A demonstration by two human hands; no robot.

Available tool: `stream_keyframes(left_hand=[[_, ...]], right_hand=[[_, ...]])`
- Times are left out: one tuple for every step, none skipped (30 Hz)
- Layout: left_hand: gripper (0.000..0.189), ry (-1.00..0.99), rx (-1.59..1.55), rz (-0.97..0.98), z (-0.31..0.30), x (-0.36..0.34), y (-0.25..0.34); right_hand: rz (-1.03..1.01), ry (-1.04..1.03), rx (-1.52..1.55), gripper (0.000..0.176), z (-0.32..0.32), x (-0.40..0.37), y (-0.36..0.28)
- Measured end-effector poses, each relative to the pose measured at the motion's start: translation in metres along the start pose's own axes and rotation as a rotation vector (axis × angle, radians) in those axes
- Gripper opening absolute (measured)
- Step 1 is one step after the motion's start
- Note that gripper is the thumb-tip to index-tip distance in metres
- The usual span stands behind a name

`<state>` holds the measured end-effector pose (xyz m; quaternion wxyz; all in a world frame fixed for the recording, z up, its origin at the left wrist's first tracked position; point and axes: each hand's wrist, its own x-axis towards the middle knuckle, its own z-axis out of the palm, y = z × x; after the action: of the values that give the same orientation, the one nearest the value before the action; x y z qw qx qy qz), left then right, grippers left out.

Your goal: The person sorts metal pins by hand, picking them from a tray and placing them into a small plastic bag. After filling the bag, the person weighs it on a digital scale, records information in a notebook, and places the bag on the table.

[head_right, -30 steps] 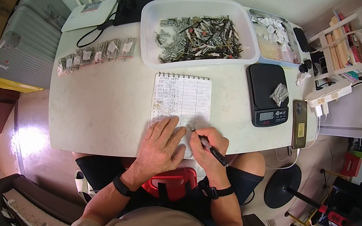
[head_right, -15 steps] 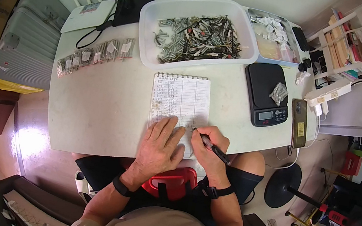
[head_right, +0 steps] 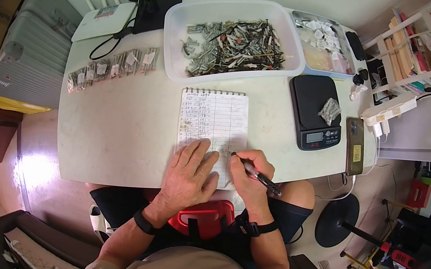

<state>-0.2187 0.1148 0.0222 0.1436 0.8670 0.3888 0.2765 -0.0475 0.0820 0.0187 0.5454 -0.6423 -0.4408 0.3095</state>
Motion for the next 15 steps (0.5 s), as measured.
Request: stream_keyframes(left_hand=[[0.043,0.003,-0.001,0.000,0.000,0.000,0.000],[0.043,0.004,0.000,0.003,0.000,0.000,0.000],[0.043,0.003,0.001,0.002,0.000,-0.001,0.000],[0.043,0.005,0.004,0.002,-0.001,0.000,0.000],[0.043,0.011,0.009,0.005,-0.001,-0.001,0.000],[0.043,0.007,0.011,0.007,-0.001,-0.001,0.000],[0.043,0.004,0.012,0.010,-0.001,-0.001,0.000],[0.043,0.009,0.016,0.017,-0.001,-0.001,0.000],[0.043,0.006,0.012,0.016,-0.001,-0.001,-0.001],[0.043,0.001,0.003,0.024,-0.001,-0.001,0.000],[0.043,0.002,-0.003,0.051,-0.001,0.000,0.000],[0.044,0.001,0.004,0.039,-0.002,0.000,0.000],[0.045,0.000,0.009,0.028,-0.002,0.000,0.001],[0.045,0.001,-0.001,0.058,-0.002,0.000,0.002],[0.045,-0.001,0.000,0.042,-0.002,0.000,0.003]], right_hand=[[-0.003,0.001,0.001,0.011,0.000,0.000,-0.002],[0.027,0.013,0.061,0.010,0.000,0.001,-0.004],[0.056,0.024,0.122,0.009,0.000,0.002,-0.007],[0.050,0.025,0.125,0.009,-0.002,0.005,-0.007],[-0.186,-0.011,-0.028,0.015,-0.007,0.010,-0.006],[-0.421,-0.045,-0.182,0.023,-0.012,0.015,-0.007],[-0.430,-0.043,-0.178,0.023,-0.017,0.018,-0.010],[-0.433,-0.077,-0.281,0.030,-0.024,0.021,-0.014],[-0.432,-0.104,-0.386,0.038,-0.029,0.023,-0.018],[-0.435,-0.084,-0.391,0.038,-0.033,0.024,-0.022],[-0.343,-0.158,-0.498,0.044,-0.038,0.026,-0.027],[-0.247,-0.228,-0.603,0.051,-0.044,0.030,-0.032],[-0.376,-0.283,-0.755,0.062,-0.049,0.037,-0.038],[-0.372,-0.252,-0.766,0.062,-0.052,0.043,-0.039],[-0.384,-0.335,-0.858,0.063,-0.053,0.049,-0.035]])
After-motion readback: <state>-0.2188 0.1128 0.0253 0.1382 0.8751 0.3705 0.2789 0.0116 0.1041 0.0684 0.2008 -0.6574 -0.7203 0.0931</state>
